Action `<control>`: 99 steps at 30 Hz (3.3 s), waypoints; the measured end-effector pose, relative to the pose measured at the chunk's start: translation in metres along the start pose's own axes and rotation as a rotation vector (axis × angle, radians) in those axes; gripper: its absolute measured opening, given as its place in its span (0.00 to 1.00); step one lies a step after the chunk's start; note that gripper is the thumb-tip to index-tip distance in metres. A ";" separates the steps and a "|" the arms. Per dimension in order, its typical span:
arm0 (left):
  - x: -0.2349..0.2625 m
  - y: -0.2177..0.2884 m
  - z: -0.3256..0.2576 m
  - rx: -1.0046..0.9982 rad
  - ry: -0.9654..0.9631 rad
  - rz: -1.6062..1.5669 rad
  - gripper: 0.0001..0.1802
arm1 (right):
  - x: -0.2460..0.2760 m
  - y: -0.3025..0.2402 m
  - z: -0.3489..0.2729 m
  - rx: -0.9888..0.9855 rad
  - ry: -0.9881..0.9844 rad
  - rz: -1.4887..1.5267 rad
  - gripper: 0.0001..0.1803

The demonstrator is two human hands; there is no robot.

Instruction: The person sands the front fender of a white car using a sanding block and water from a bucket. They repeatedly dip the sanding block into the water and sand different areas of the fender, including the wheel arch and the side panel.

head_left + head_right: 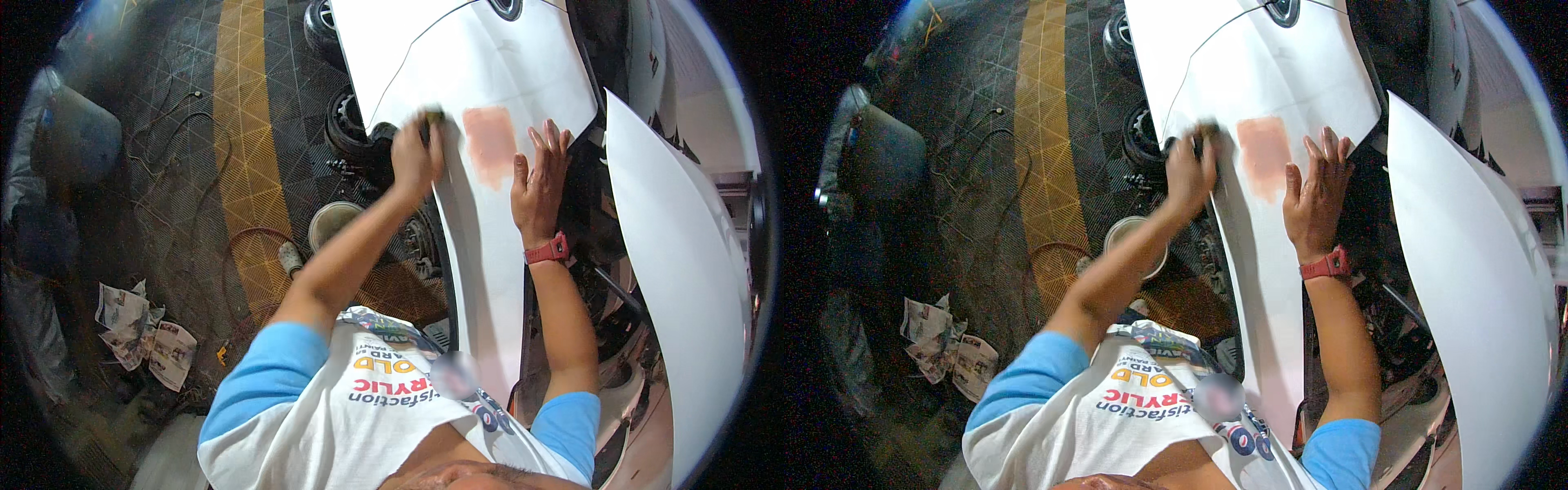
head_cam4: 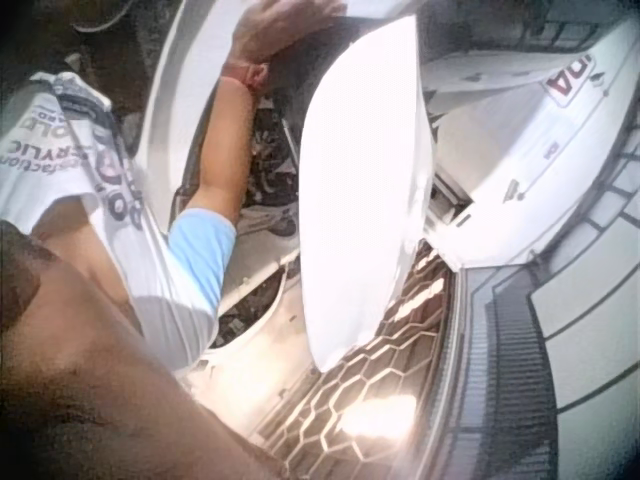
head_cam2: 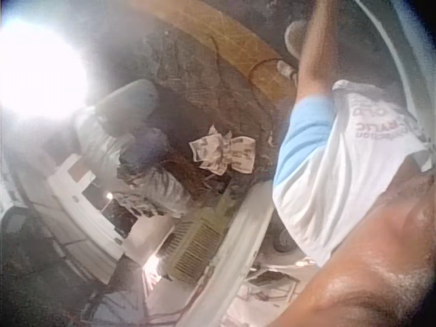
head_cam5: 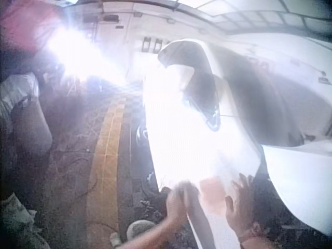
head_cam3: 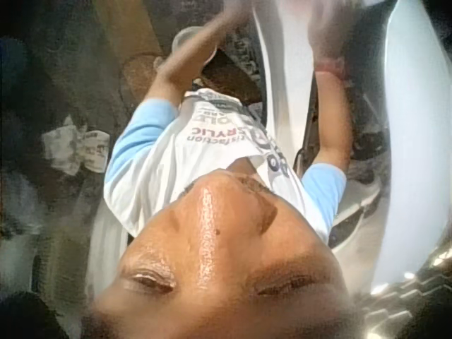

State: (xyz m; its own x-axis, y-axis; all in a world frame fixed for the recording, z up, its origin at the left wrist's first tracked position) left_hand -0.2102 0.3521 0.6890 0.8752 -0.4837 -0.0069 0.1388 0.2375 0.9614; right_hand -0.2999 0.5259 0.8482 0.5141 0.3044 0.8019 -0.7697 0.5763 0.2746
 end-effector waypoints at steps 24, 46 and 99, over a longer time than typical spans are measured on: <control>0.004 -0.018 -0.026 0.354 0.136 -0.175 0.32 | -0.005 0.001 0.000 0.022 -0.005 -0.020 0.27; 0.003 0.008 0.026 -0.045 0.121 0.104 0.28 | -0.013 0.005 -0.003 0.070 0.133 -0.031 0.25; 0.282 -0.477 -0.411 1.530 -0.537 -0.090 0.20 | -0.771 -0.513 -0.539 0.113 -1.594 0.182 0.27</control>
State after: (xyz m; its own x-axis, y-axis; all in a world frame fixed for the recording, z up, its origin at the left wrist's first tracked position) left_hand 0.1608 0.4484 0.1155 0.5906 -0.7494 -0.2992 -0.6751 -0.6620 0.3255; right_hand -0.0982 0.4041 -0.1969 -0.4265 -0.7433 0.5154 -0.8331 0.5447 0.0962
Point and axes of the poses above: each hand's wrist, its own z-axis towards the middle knuckle, its own x-axis out of the back of the hand, y = z × x, the point moved 3 cm from there along z, towards the middle knuckle, and after that the axes turned 15 degrees about -z, right-handed, at the moved point
